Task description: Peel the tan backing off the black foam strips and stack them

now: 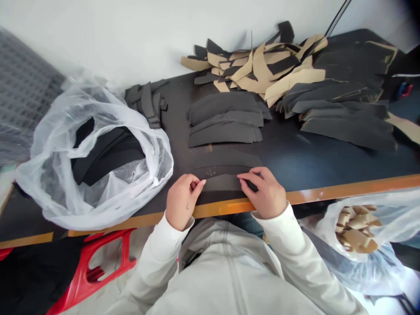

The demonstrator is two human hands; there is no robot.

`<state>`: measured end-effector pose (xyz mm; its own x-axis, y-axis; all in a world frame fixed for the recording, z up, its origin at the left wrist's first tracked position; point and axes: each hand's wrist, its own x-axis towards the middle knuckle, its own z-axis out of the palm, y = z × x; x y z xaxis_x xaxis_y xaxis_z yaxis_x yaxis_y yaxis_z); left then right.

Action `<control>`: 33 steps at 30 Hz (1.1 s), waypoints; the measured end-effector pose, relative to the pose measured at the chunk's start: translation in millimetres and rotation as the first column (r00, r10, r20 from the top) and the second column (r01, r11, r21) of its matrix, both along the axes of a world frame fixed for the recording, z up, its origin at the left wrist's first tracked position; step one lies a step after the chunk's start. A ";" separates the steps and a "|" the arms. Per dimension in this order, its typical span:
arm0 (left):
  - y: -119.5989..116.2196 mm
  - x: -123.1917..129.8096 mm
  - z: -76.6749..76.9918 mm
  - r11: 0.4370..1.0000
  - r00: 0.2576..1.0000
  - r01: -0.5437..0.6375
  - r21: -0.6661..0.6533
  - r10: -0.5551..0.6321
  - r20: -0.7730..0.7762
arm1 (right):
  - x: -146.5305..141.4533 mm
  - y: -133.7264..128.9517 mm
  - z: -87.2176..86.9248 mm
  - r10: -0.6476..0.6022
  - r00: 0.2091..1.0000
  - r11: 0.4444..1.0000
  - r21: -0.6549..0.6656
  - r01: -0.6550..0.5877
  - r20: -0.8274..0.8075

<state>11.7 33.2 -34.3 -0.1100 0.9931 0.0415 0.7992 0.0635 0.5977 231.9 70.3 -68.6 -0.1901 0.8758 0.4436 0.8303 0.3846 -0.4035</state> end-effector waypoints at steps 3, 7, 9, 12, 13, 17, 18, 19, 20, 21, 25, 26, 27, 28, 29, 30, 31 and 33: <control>-0.7 1.3 -3.1 1.000 0.997 0.005 0.002 -0.005 -0.072 | -0.2 0.1 -0.9 0.002 1.000 1.000 0.015 -0.002 -0.002; 0.7 -0.9 2.3 0.999 0.935 0.026 0.020 -0.017 -0.354 | -0.3 0.3 -0.8 -0.005 1.000 1.000 0.028 0.005 0.003; 2.5 0.0 8.9 0.996 0.870 0.039 0.082 0.006 -0.493 | -0.2 0.3 -0.7 -0.005 1.000 1.000 0.031 0.005 0.008; 7.7 9.4 15.4 0.949 0.849 0.266 0.170 -0.148 -0.507 | -1.0 0.6 -1.7 0.001 1.000 1.000 0.023 -0.001 0.001; 9.9 14.0 15.0 0.904 0.830 0.397 0.158 -0.280 -0.483 | -1.4 0.8 -2.0 0.004 1.000 1.000 0.013 -0.004 -0.004; 17.3 27.4 1.8 0.698 0.644 0.716 -0.013 -0.668 -0.373 | -0.2 1.6 3.0 0.023 0.999 0.997 -0.068 -0.026 -0.036; 18.4 28.2 -2.2 0.687 0.633 0.725 -0.040 -0.688 -0.355 | 2.4 1.7 6.7 0.022 0.999 0.996 -0.088 -0.026 -0.046; 19.1 28.1 -5.6 0.685 0.632 0.726 -0.052 -0.695 -0.342 | 6.4 1.7 11.5 0.004 0.999 0.995 -0.096 -0.008 -0.046; 19.5 27.4 -8.1 0.683 0.631 0.728 -0.057 -0.700 -0.333 | 11.9 1.6 17.0 -0.040 0.999 0.995 -0.094 0.036 -0.032; 19.7 26.5 -9.7 0.681 0.631 0.730 -0.056 -0.703 -0.328 | 18.5 1.4 22.8 -0.105 0.994 0.991 -0.086 0.103 -0.013; 19.4 24.7 -9.7 0.677 0.631 0.735 -0.046 -0.707 -0.320 | 47.0 -0.5 39.2 -0.343 0.938 0.933 -0.136 0.334 -0.049; 19.3 25.0 -9.3 0.679 0.634 0.733 -0.041 -0.704 -0.320 | 51.5 -1.4 40.1 -0.354 0.933 0.922 -0.195 0.336 -0.067; 19.3 25.4 -9.1 0.681 0.637 0.731 -0.036 -0.701 -0.321 | 54.0 -2.5 39.7 -0.342 0.937 0.913 -0.262 0.313 -0.072; 19.3 25.9 -9.2 0.684 0.640 0.729 -0.033 -0.698 -0.322 | 54.8 -3.6 38.2 -0.316 0.946 0.903 -0.329 0.277 -0.070; 19.3 26.3 -9.4 0.685 0.640 0.728 -0.032 -0.696 -0.324 | 54.0 -4.8 35.9 -0.284 0.957 0.890 -0.389 0.238 -0.065; 19.4 26.6 -9.7 0.685 0.640 0.728 -0.032 -0.696 -0.325 | 52.3 -5.8 33.3 -0.254 0.965 0.879 -0.433 0.202 -0.064; 19.5 26.7 -10.1 0.684 0.639 0.728 -0.034 -0.697 -0.326 | 50.0 -6.7 30.7 -0.230 0.971 0.871 -0.459 0.175 -0.066; 19.8 26.8 -10.4 0.684 0.640 0.729 -0.033 -0.697 -0.322 | 45.8 -7.7 26.1 -0.222 0.973 0.874 -0.453 0.173 -0.056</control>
